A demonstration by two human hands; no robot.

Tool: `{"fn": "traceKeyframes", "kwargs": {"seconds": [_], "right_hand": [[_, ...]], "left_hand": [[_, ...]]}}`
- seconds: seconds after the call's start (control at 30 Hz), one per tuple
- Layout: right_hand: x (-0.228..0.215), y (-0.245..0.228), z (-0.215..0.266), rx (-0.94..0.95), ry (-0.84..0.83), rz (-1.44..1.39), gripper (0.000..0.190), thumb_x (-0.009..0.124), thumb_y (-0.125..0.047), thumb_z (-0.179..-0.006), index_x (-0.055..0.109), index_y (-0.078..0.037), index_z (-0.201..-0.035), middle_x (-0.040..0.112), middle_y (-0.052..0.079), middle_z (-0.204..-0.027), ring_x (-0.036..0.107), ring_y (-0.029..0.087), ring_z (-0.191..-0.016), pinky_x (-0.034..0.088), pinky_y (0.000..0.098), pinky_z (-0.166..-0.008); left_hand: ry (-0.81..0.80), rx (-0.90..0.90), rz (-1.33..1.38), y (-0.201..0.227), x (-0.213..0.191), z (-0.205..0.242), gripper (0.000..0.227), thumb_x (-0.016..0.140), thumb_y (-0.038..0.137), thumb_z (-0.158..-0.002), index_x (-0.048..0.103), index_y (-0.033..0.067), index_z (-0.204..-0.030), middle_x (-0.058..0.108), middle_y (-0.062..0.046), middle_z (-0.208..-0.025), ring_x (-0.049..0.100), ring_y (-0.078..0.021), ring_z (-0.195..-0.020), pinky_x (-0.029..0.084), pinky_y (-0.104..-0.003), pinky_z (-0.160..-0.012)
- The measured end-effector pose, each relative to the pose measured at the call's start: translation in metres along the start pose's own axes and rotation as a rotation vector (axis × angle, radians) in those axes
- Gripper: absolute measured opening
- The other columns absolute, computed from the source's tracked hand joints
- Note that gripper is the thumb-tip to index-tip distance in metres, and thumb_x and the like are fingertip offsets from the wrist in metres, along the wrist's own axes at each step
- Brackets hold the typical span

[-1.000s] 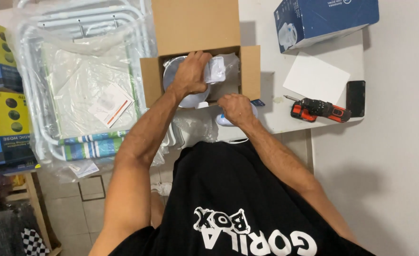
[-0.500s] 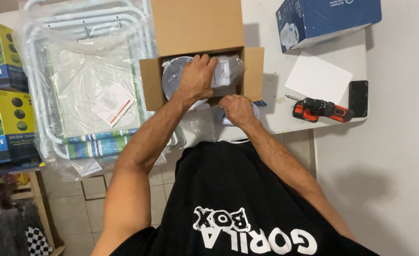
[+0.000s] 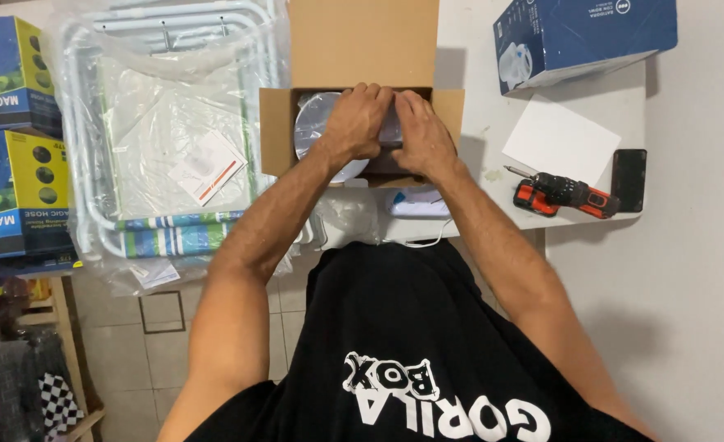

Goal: The person unboxes a hand mixer, removes the beaters from their packaging, and inserts them into the motor unit.

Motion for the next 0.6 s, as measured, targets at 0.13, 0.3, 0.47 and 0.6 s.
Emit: {"fn": "traceKeyframes", "kwargs": {"seconds": [0.13,0.3,0.47,0.6], "right_hand": [[0.015,0.016,-0.026,0.075,-0.123,-0.017,0.068,0.074,-0.003,-0.064,0.052,-0.002,-0.128,0.052,0.016,-0.121,0.063,0.041,-0.102,0.055,0.0532,-0.078],[0.003,0.026,-0.028,-0.007,-0.095,-0.162,0.073,0.078,-0.008,-0.066,0.049,-0.003,-0.133,0.053,0.021,-0.125,0.061,0.044,-0.105,0.051,0.0535,-0.085],[-0.007,0.042,-0.019,0.002,-0.049,-0.226,0.072,0.078,-0.016,-0.064,0.058,-0.008,-0.133,0.059,0.016,-0.12,0.06,0.036,-0.11,0.049,0.0433,-0.093],[-0.016,0.046,-0.018,-0.104,0.006,-0.226,0.082,0.091,-0.022,-0.06,0.06,-0.002,-0.133,0.062,0.018,-0.124,0.061,0.036,-0.111,0.049,0.0425,-0.095]], "left_hand": [[0.082,0.088,0.302,-0.003,-0.016,0.01,0.071,0.07,0.002,-0.053,0.051,0.0044,-0.122,0.06,-0.016,-0.103,0.056,-0.0376,-0.089,0.05,-0.049,-0.068],[0.287,-0.073,0.468,-0.041,-0.043,0.051,0.091,0.046,0.065,-0.083,0.044,-0.0026,-0.145,0.057,-0.027,-0.139,0.056,-0.0418,-0.125,0.042,-0.054,-0.107],[0.115,-0.606,0.2,-0.098,0.013,0.1,0.049,0.074,0.031,-0.088,0.057,0.0048,-0.126,0.052,-0.015,-0.145,0.049,-0.0364,-0.133,0.031,-0.066,-0.108],[0.167,-0.565,0.378,-0.096,0.022,0.117,0.057,0.059,0.035,-0.094,0.046,0.0043,-0.14,0.052,-0.021,-0.138,0.054,-0.0456,-0.121,0.047,-0.061,-0.092]]}}
Point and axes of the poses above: each hand's wrist, its own z-axis away from the middle knuckle, its own x-axis out of the palm, y = z × x, the point moved 3 cm from there along -z, towards the middle knuckle
